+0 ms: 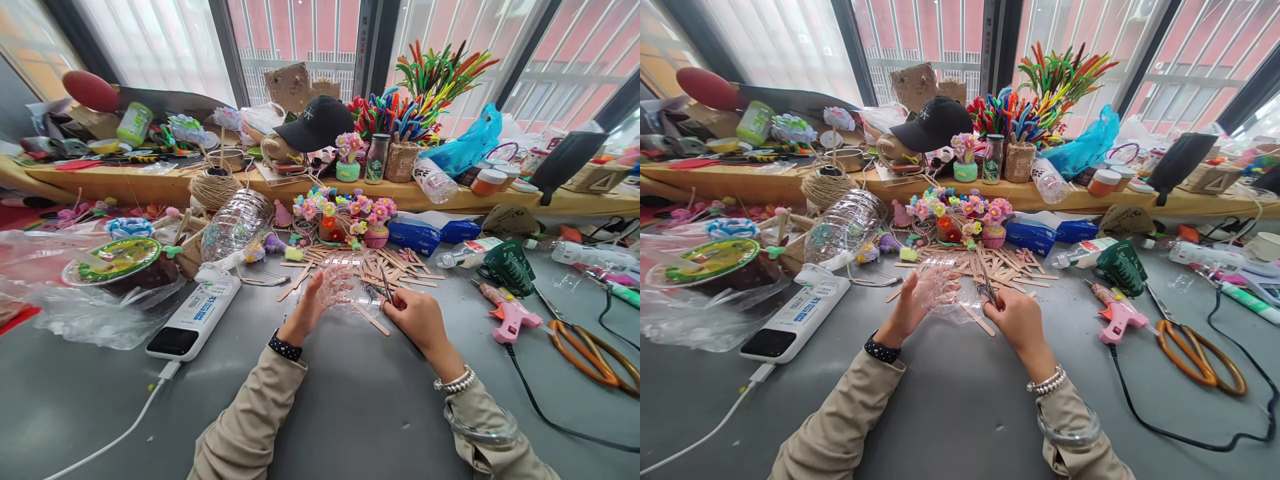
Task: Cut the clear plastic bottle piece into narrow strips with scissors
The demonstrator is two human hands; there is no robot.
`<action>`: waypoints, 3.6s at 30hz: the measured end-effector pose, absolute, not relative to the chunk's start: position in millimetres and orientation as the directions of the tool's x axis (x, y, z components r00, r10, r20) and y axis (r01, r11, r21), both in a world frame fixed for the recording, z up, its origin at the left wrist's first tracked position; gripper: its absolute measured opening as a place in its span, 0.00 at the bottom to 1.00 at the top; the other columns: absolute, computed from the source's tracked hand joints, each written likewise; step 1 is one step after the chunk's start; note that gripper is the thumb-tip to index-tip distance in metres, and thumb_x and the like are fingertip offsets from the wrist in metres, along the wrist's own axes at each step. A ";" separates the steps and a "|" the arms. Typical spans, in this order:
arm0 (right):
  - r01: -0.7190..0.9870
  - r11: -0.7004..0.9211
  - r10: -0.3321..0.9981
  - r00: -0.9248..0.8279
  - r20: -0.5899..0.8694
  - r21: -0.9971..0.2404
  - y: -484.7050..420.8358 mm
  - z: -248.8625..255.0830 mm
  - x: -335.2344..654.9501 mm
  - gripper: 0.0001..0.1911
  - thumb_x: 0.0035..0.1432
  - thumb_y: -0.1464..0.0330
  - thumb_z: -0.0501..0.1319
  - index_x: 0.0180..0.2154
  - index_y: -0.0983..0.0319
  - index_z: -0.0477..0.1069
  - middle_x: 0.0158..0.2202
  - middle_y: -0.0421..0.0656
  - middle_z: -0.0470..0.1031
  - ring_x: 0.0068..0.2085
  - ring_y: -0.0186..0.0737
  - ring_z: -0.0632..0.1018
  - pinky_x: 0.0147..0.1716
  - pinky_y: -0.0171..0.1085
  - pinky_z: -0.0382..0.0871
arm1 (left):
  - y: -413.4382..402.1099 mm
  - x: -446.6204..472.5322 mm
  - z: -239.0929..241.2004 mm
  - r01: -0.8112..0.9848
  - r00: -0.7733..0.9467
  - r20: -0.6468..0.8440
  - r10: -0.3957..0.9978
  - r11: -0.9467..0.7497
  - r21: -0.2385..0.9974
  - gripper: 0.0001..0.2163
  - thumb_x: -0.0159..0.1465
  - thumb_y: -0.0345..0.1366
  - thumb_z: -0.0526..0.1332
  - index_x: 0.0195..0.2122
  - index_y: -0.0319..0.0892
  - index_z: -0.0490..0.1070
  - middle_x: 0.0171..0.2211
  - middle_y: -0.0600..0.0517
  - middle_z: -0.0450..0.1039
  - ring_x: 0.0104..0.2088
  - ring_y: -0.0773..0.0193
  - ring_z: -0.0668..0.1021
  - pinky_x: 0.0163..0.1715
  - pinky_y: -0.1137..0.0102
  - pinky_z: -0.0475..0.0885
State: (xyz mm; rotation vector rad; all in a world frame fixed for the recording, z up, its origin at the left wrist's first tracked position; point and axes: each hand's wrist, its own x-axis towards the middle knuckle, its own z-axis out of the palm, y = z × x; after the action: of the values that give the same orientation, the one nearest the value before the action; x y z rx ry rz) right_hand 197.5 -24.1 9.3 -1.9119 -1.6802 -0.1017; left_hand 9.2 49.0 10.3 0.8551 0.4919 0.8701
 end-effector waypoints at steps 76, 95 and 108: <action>0.478 0.125 0.950 0.196 0.244 -0.870 -28.0 24.1 191.5 0.28 0.50 0.44 0.53 0.23 0.63 0.68 0.16 0.35 0.56 0.20 0.31 0.58 0.21 0.33 0.50 | 46.8 15.6 11.9 -0.339 0.290 0.130 0.948 -0.025 0.941 0.43 0.47 0.44 0.68 0.61 0.51 0.46 0.58 0.43 0.52 0.58 0.47 0.62 0.52 0.57 0.63; 0.073 0.110 0.964 0.235 0.124 -0.991 -24.7 22.9 192.6 0.15 0.50 0.57 0.63 0.33 0.62 0.73 0.21 0.36 0.64 0.22 0.29 0.62 0.21 0.31 0.54 | 48.4 14.7 8.6 -0.205 0.471 0.098 0.876 0.001 0.979 0.47 0.46 0.43 0.69 0.62 0.56 0.39 0.63 0.45 0.43 0.63 0.48 0.52 0.58 0.54 0.54; 0.132 0.097 0.980 0.159 0.117 -0.987 -23.7 27.4 187.4 0.16 0.47 0.56 0.64 0.30 0.63 0.72 0.22 0.38 0.67 0.24 0.32 0.66 0.24 0.33 0.61 | 47.9 14.9 9.5 -0.366 0.384 0.101 0.918 0.051 0.929 0.42 0.46 0.47 0.68 0.60 0.52 0.48 0.62 0.45 0.48 0.62 0.50 0.54 0.59 0.57 0.51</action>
State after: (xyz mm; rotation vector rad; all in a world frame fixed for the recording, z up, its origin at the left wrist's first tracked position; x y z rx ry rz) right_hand 187.4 -23.7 27.4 -1.2919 -1.2215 0.9459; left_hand 14.9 47.9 9.5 1.1151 0.6291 1.0811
